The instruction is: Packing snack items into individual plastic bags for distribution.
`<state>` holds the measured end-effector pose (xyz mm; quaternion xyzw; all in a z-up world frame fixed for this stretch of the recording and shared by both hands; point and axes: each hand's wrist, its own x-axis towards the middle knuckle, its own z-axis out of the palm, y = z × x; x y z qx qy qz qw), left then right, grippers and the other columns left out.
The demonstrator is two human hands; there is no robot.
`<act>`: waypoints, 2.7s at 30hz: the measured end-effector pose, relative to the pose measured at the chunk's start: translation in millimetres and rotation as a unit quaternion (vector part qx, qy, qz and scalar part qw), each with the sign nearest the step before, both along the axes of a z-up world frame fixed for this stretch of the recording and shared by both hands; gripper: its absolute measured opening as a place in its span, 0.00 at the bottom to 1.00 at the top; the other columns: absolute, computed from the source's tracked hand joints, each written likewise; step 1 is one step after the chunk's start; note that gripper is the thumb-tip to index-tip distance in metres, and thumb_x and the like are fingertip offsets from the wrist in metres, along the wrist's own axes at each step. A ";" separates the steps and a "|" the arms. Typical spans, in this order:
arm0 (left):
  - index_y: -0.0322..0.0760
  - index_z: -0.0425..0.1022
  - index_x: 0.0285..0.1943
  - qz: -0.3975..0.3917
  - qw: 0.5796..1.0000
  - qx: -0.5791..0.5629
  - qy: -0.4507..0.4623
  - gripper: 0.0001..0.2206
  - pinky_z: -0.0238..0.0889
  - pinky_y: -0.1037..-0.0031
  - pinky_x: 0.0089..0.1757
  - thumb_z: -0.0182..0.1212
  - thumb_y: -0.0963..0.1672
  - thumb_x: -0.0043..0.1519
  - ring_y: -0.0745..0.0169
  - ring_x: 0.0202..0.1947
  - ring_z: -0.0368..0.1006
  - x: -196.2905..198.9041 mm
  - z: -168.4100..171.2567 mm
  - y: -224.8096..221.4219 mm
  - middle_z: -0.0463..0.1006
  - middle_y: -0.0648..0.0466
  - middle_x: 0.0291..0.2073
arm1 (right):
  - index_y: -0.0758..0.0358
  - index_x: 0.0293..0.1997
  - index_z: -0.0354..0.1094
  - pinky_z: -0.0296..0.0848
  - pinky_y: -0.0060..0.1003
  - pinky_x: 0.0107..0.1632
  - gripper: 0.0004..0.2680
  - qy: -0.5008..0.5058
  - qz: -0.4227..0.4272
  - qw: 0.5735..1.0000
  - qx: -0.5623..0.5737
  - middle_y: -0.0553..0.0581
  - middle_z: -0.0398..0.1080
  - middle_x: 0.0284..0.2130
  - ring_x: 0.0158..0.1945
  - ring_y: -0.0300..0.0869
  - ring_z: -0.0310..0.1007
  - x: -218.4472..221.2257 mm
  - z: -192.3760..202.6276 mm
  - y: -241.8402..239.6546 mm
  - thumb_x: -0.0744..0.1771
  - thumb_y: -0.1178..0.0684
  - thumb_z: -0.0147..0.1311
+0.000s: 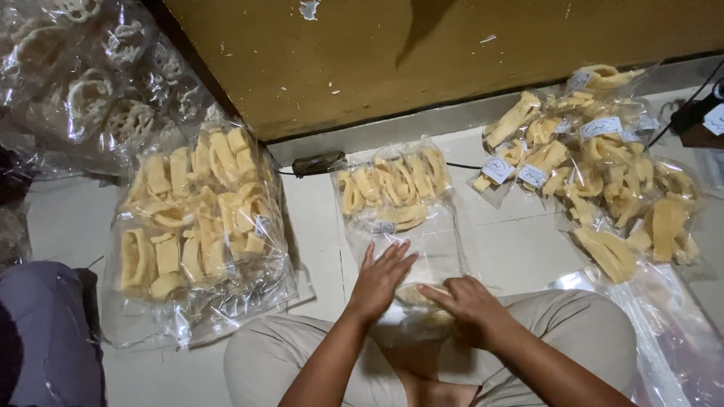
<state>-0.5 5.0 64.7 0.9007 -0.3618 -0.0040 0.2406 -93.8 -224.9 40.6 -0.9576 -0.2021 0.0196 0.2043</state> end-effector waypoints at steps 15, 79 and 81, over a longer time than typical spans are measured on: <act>0.42 0.59 0.76 -0.126 0.989 0.040 -0.064 0.21 0.35 0.37 0.68 0.41 0.41 0.72 0.47 0.76 0.53 -17.3 -2.0 -7.0 0.61 0.48 0.74 | 0.50 0.80 0.37 0.75 0.56 0.56 0.39 0.153 -0.299 0.942 -0.025 0.70 0.65 0.54 0.55 0.65 0.74 32.1 -21.3 26.5 0.61 0.41 0.60; 0.36 0.71 0.65 -0.151 0.976 -0.014 -0.157 0.19 0.60 0.47 0.62 0.58 0.39 0.63 0.48 0.66 0.69 -30.5 -27.0 -30.1 0.71 0.46 0.68 | 0.43 0.72 0.52 0.44 0.77 0.69 0.24 -0.102 -0.215 0.922 -0.306 0.57 0.33 0.79 0.80 0.68 0.31 117.0 -166.1 -3.5 0.65 0.45 0.50; 0.36 0.70 0.65 -0.154 0.974 -0.025 -0.165 0.19 0.60 0.46 0.62 0.58 0.40 0.63 0.48 0.65 0.70 -31.1 -32.3 -30.0 0.71 0.45 0.68 | 0.40 0.72 0.54 0.42 0.80 0.70 0.23 -0.124 -0.213 0.911 -0.331 0.57 0.33 0.79 0.80 0.69 0.31 117.4 -156.7 -1.2 0.66 0.44 0.49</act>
